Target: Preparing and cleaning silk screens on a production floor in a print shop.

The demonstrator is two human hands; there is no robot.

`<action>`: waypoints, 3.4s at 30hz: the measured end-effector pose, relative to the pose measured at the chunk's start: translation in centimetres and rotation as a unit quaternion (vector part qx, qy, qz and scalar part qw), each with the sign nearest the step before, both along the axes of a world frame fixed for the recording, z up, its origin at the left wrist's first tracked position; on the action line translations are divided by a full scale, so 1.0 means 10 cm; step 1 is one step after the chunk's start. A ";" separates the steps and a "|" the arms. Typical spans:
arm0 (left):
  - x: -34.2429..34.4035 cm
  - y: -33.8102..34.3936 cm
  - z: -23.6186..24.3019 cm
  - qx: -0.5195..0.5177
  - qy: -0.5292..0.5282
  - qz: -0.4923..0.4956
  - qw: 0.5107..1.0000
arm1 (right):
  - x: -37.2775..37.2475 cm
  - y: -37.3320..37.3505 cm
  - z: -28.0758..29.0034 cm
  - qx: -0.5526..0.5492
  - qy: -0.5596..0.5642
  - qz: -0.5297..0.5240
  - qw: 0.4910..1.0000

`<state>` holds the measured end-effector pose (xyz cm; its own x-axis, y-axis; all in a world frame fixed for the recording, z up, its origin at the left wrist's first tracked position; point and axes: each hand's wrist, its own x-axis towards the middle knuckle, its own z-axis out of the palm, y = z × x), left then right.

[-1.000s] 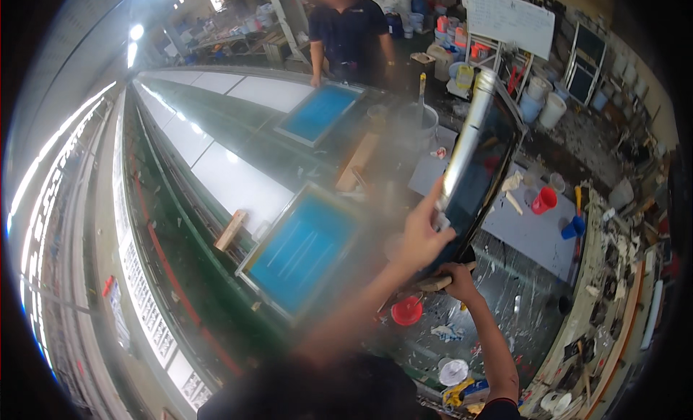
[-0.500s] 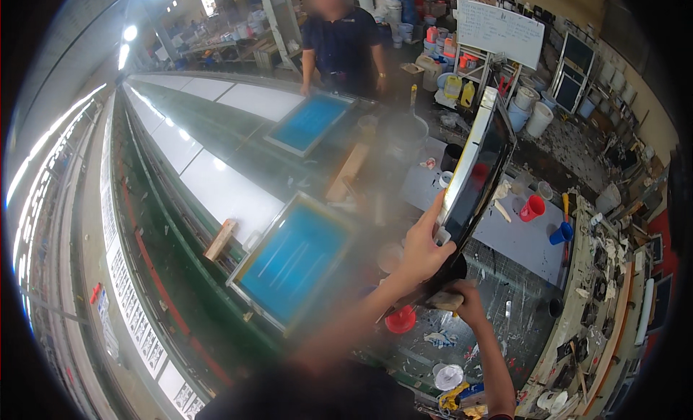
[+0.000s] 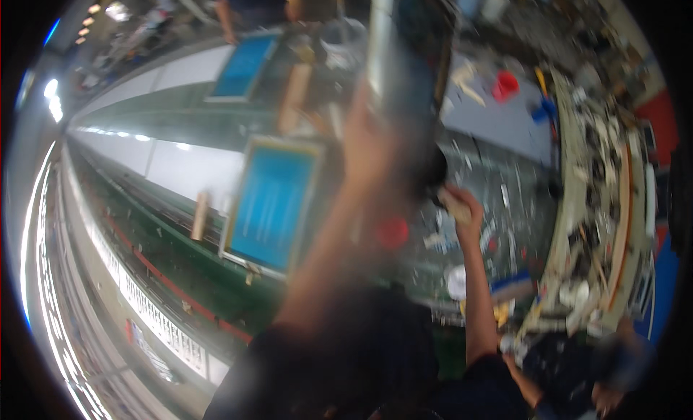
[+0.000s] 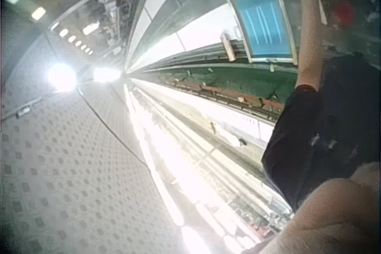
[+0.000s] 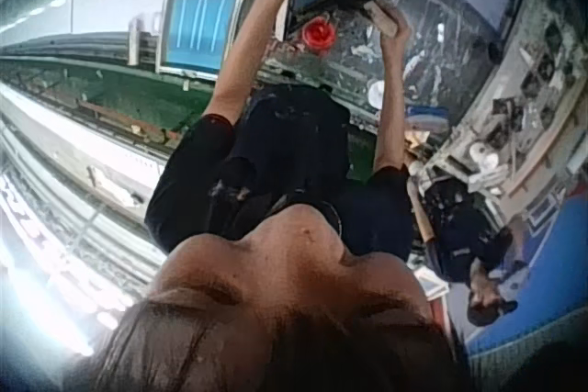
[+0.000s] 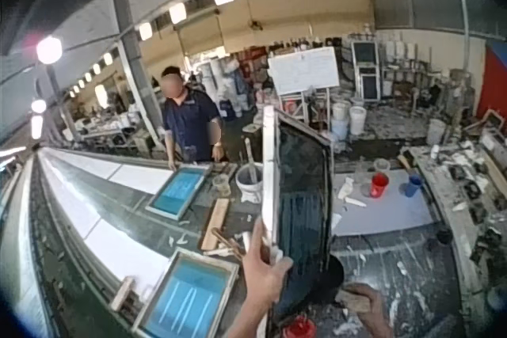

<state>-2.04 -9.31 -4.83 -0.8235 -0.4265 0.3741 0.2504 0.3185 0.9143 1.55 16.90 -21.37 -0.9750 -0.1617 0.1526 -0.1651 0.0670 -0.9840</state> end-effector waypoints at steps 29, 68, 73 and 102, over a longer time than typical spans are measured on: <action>-0.04 0.00 -0.10 0.088 -0.022 -0.038 0.995 | -0.01 -0.02 -1.13 0.165 0.028 -0.236 0.957; 0.10 0.23 -0.15 0.002 -0.010 -0.017 1.000 | -0.26 0.38 -0.89 0.314 0.106 -0.153 0.931; 0.07 0.12 -0.14 0.057 -0.053 -0.019 0.997 | -0.27 0.74 -0.88 0.483 0.042 -0.121 0.866; 0.02 -0.08 -0.05 0.020 -0.036 0.003 0.999 | -2.55 -0.60 0.33 -0.048 -0.150 -0.111 0.981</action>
<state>-1.88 -10.11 -5.29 -0.8449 -0.4446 0.2974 0.1824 0.2832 0.9416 -23.90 10.89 -18.11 -0.9879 0.0615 -0.1423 0.1409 -0.0261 -0.9897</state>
